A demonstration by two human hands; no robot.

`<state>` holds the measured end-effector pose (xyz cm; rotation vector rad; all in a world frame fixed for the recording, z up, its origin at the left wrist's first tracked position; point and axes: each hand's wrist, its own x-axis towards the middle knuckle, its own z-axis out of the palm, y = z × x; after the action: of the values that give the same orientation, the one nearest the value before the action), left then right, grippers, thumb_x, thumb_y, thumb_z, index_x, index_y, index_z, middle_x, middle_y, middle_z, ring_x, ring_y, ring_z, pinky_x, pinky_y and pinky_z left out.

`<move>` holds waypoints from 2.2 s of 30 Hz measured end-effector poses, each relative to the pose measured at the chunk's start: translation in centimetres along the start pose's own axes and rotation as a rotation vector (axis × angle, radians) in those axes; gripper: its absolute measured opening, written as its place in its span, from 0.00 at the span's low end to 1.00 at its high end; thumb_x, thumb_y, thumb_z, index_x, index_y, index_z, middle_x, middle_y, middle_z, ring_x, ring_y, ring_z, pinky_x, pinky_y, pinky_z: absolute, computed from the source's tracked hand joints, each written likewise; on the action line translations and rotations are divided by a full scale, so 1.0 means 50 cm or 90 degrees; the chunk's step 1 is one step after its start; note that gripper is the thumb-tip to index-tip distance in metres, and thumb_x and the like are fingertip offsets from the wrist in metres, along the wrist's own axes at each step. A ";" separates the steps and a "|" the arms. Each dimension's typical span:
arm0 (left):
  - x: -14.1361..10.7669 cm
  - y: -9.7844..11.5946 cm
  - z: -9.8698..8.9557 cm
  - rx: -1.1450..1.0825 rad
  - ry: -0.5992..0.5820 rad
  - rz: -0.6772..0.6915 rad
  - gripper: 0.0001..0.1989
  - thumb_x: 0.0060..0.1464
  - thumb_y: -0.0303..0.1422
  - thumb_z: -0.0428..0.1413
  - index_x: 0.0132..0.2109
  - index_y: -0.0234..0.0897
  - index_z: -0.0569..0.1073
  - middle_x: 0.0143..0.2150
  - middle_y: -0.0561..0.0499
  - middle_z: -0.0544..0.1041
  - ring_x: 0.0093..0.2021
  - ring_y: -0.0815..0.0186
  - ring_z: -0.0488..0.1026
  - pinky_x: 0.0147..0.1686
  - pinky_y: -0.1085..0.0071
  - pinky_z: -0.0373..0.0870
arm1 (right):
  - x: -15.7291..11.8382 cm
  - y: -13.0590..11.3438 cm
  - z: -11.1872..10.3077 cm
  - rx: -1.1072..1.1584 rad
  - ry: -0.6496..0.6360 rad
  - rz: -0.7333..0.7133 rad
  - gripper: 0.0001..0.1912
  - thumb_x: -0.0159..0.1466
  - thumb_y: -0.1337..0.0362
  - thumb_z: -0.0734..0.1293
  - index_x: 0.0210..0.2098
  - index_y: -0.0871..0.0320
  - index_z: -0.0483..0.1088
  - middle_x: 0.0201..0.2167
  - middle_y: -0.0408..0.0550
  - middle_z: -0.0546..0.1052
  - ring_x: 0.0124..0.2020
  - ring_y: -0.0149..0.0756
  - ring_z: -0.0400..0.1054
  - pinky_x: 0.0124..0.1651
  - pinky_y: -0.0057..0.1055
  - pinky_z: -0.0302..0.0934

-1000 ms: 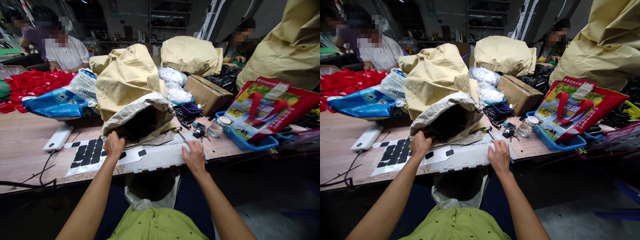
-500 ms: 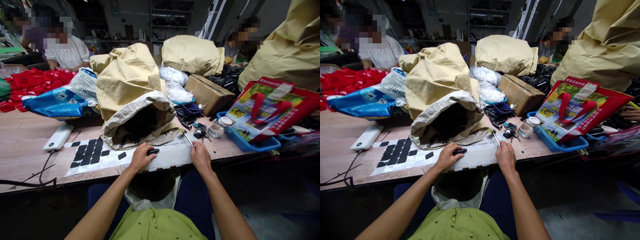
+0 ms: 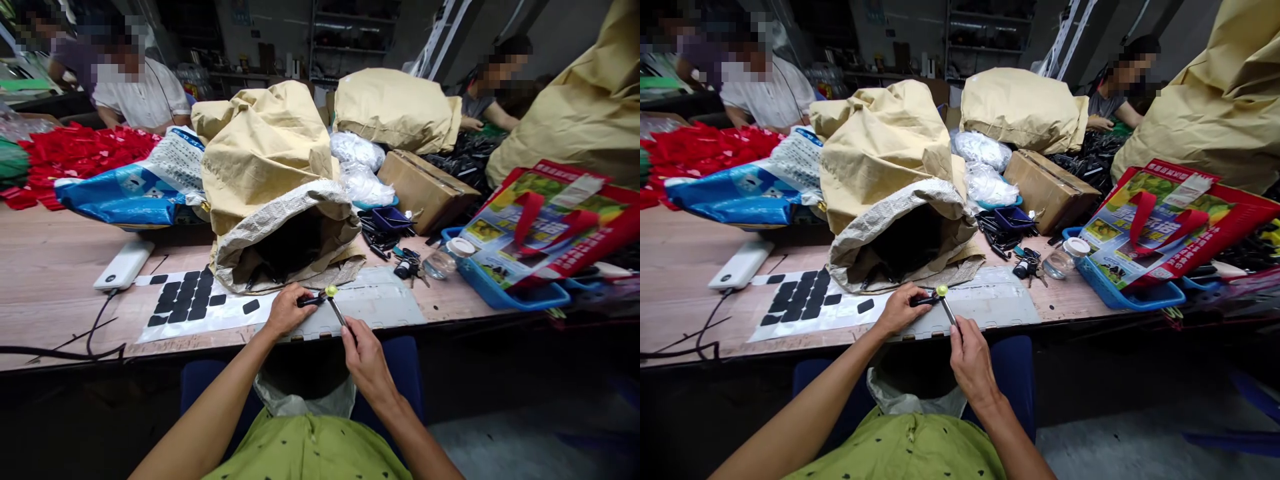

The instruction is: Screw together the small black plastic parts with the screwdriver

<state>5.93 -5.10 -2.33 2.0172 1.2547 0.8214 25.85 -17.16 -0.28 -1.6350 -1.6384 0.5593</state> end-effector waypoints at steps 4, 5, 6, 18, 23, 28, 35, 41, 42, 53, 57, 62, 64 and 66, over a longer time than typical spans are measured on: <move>0.000 0.004 -0.001 -0.001 0.001 -0.007 0.08 0.52 0.29 0.67 0.41 0.39 0.80 0.37 0.52 0.75 0.41 0.64 0.72 0.41 0.70 0.64 | 0.001 -0.027 0.011 -0.019 0.004 -0.064 0.22 0.75 0.62 0.56 0.65 0.54 0.66 0.51 0.53 0.76 0.51 0.39 0.72 0.56 0.36 0.67; 0.000 0.005 -0.001 0.003 0.002 -0.008 0.07 0.52 0.29 0.66 0.40 0.39 0.80 0.36 0.52 0.75 0.40 0.64 0.72 0.40 0.70 0.64 | 0.000 -0.031 0.014 -0.035 0.001 -0.073 0.23 0.75 0.63 0.55 0.67 0.52 0.64 0.49 0.52 0.76 0.49 0.38 0.73 0.55 0.34 0.68; 0.000 0.007 -0.002 0.009 0.002 -0.009 0.06 0.52 0.28 0.66 0.39 0.38 0.80 0.36 0.52 0.74 0.39 0.64 0.72 0.39 0.71 0.63 | -0.002 -0.034 0.017 -0.056 -0.003 -0.076 0.23 0.75 0.63 0.55 0.68 0.51 0.64 0.46 0.51 0.76 0.45 0.37 0.74 0.52 0.33 0.69; 0.001 -0.002 0.005 -0.002 0.022 0.002 0.08 0.50 0.28 0.67 0.40 0.39 0.80 0.36 0.52 0.76 0.40 0.63 0.73 0.41 0.70 0.66 | -0.007 -0.018 0.008 -0.103 0.024 -0.053 0.23 0.74 0.64 0.56 0.67 0.50 0.66 0.42 0.48 0.75 0.39 0.34 0.73 0.47 0.30 0.69; 0.001 -0.001 0.005 0.010 0.015 -0.001 0.08 0.51 0.30 0.66 0.40 0.39 0.79 0.36 0.52 0.75 0.39 0.64 0.72 0.39 0.70 0.65 | 0.006 -0.014 -0.007 -0.117 0.050 -0.029 0.23 0.75 0.62 0.56 0.66 0.50 0.67 0.45 0.48 0.75 0.43 0.35 0.73 0.49 0.29 0.67; 0.000 0.006 0.001 0.037 0.005 -0.008 0.09 0.50 0.31 0.65 0.41 0.39 0.78 0.37 0.52 0.74 0.37 0.64 0.71 0.38 0.69 0.65 | 0.075 0.029 -0.053 -0.294 0.108 0.060 0.22 0.72 0.63 0.60 0.64 0.48 0.69 0.44 0.47 0.74 0.41 0.35 0.71 0.39 0.28 0.62; -0.001 0.010 -0.005 0.040 0.001 0.007 0.09 0.52 0.34 0.64 0.40 0.39 0.76 0.38 0.51 0.75 0.41 0.60 0.73 0.44 0.66 0.67 | 0.168 0.095 -0.064 -0.496 0.107 0.140 0.20 0.70 0.66 0.63 0.60 0.49 0.72 0.42 0.51 0.72 0.44 0.41 0.64 0.41 0.33 0.53; -0.002 0.009 -0.005 0.052 -0.004 0.025 0.09 0.52 0.35 0.65 0.40 0.38 0.76 0.38 0.50 0.75 0.42 0.60 0.73 0.44 0.66 0.67 | 0.209 0.083 -0.031 -0.514 0.127 0.162 0.15 0.71 0.64 0.61 0.54 0.54 0.72 0.46 0.54 0.71 0.46 0.43 0.63 0.42 0.35 0.51; -0.002 0.009 -0.005 0.052 -0.006 0.028 0.09 0.52 0.35 0.65 0.40 0.39 0.77 0.38 0.50 0.75 0.42 0.60 0.73 0.44 0.66 0.67 | 0.213 0.083 -0.025 -0.525 0.129 0.158 0.14 0.71 0.64 0.60 0.54 0.56 0.72 0.46 0.55 0.71 0.46 0.44 0.63 0.42 0.36 0.51; -0.024 0.035 -0.006 0.113 -0.034 0.103 0.07 0.55 0.33 0.63 0.42 0.41 0.77 0.40 0.48 0.76 0.45 0.57 0.73 0.47 0.61 0.67 | 0.215 0.091 -0.014 -0.564 0.130 0.121 0.13 0.72 0.64 0.58 0.52 0.59 0.68 0.46 0.56 0.70 0.47 0.46 0.62 0.42 0.37 0.51; -0.112 0.068 0.021 0.091 -0.175 0.194 0.10 0.59 0.35 0.59 0.49 0.43 0.76 0.43 0.45 0.78 0.44 0.56 0.74 0.46 0.60 0.68 | 0.217 0.091 -0.014 -0.559 0.132 0.118 0.14 0.71 0.64 0.58 0.53 0.59 0.68 0.45 0.57 0.70 0.47 0.47 0.62 0.42 0.37 0.52; -0.231 0.026 0.111 0.099 -0.289 0.102 0.12 0.59 0.34 0.58 0.50 0.45 0.74 0.44 0.47 0.77 0.40 0.59 0.77 0.39 0.64 0.72 | 0.218 0.092 -0.013 -0.554 0.133 0.118 0.14 0.71 0.65 0.58 0.53 0.59 0.68 0.45 0.57 0.70 0.47 0.47 0.62 0.43 0.37 0.53; -0.254 0.002 0.139 0.129 -0.305 0.004 0.13 0.58 0.34 0.58 0.50 0.45 0.74 0.44 0.47 0.78 0.42 0.57 0.78 0.41 0.64 0.73 | 0.218 0.092 -0.013 -0.553 0.135 0.119 0.14 0.71 0.64 0.58 0.53 0.59 0.68 0.45 0.57 0.70 0.47 0.47 0.62 0.43 0.37 0.53; -0.261 -0.006 0.148 0.149 -0.315 -0.035 0.17 0.57 0.34 0.59 0.54 0.45 0.73 0.47 0.46 0.78 0.44 0.55 0.78 0.43 0.62 0.74 | 0.218 0.092 -0.013 -0.553 0.136 0.120 0.14 0.71 0.65 0.58 0.53 0.59 0.68 0.45 0.57 0.70 0.47 0.47 0.62 0.42 0.37 0.52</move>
<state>6.80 -18.25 -9.48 2.1757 1.1437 0.1288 30.29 -6.23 -1.17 -2.3735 -1.6692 -0.3057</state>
